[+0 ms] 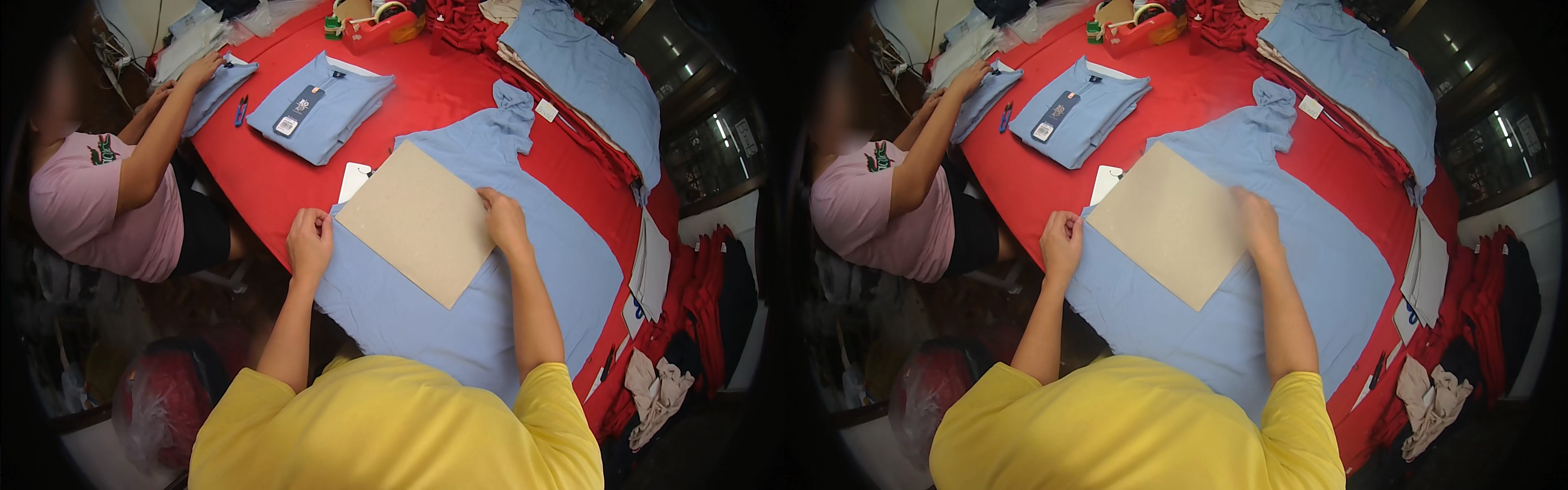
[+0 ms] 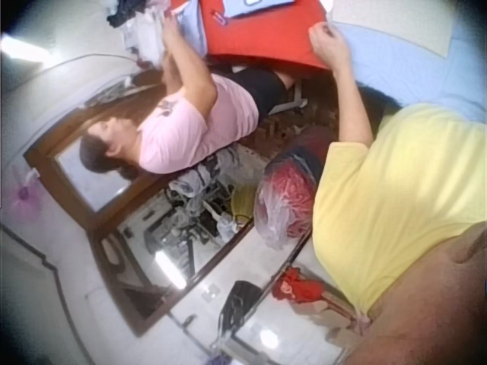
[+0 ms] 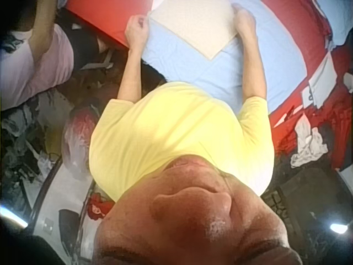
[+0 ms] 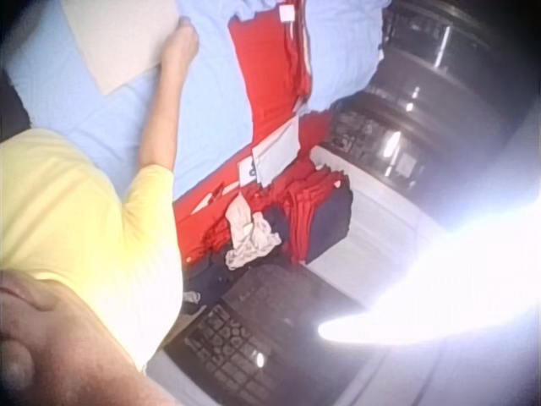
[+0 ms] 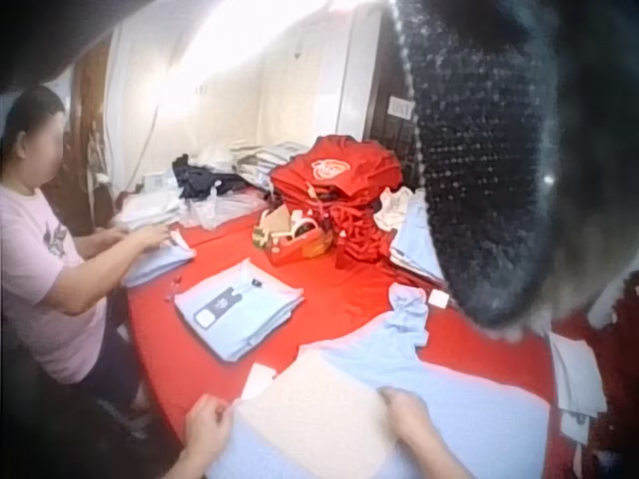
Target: The person folds blue shirts using a cardboard template on a red table. The person lays out a shirt, places the cardboard on the back, folds the sleeves and sides over the cardboard, and then folds the bottom up before removing the template.
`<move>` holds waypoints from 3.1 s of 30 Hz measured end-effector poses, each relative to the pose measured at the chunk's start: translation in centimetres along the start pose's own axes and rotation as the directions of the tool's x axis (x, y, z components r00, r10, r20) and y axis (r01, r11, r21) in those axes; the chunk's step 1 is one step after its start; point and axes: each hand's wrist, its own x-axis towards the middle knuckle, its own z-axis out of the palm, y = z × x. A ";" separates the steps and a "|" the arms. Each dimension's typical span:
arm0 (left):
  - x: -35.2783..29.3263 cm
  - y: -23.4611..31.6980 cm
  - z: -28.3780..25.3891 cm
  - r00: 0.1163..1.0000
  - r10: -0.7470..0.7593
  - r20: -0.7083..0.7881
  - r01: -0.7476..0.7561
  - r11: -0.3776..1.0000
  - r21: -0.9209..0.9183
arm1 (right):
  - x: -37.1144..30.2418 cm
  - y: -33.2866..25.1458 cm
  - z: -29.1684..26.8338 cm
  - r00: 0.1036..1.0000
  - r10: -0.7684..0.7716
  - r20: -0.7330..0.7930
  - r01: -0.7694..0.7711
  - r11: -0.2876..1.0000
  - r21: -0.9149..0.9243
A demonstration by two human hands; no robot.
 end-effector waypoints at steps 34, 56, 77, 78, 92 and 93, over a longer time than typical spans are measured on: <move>-3.2 7.4 6.2 0.885 0.248 0.394 -0.356 0.906 0.228 | -1.2 1.3 0.4 0.993 -0.002 -0.117 0.012 0.997 0.081; -3.2 7.7 5.8 0.886 0.247 0.393 -0.347 0.915 0.207 | -1.3 2.3 2.0 0.977 -0.055 -0.208 0.061 0.998 0.024; -3.0 8.1 5.5 0.899 0.213 0.383 -0.312 0.925 0.218 | -1.0 1.9 1.3 0.995 0.001 -0.098 0.010 0.994 0.107; -3.0 8.0 5.5 0.899 0.219 0.380 -0.316 0.924 0.216 | -1.1 1.7 1.1 0.996 0.010 -0.083 -0.001 0.994 0.109; -3.3 7.9 5.8 0.903 0.256 0.345 -0.342 0.914 0.217 | -0.4 2.2 0.8 1.000 0.012 -0.014 -0.011 0.999 0.042; -3.4 7.8 5.9 0.904 0.256 0.344 -0.344 0.911 0.227 | -0.3 2.7 0.8 0.999 -0.013 -0.044 0.018 0.993 0.118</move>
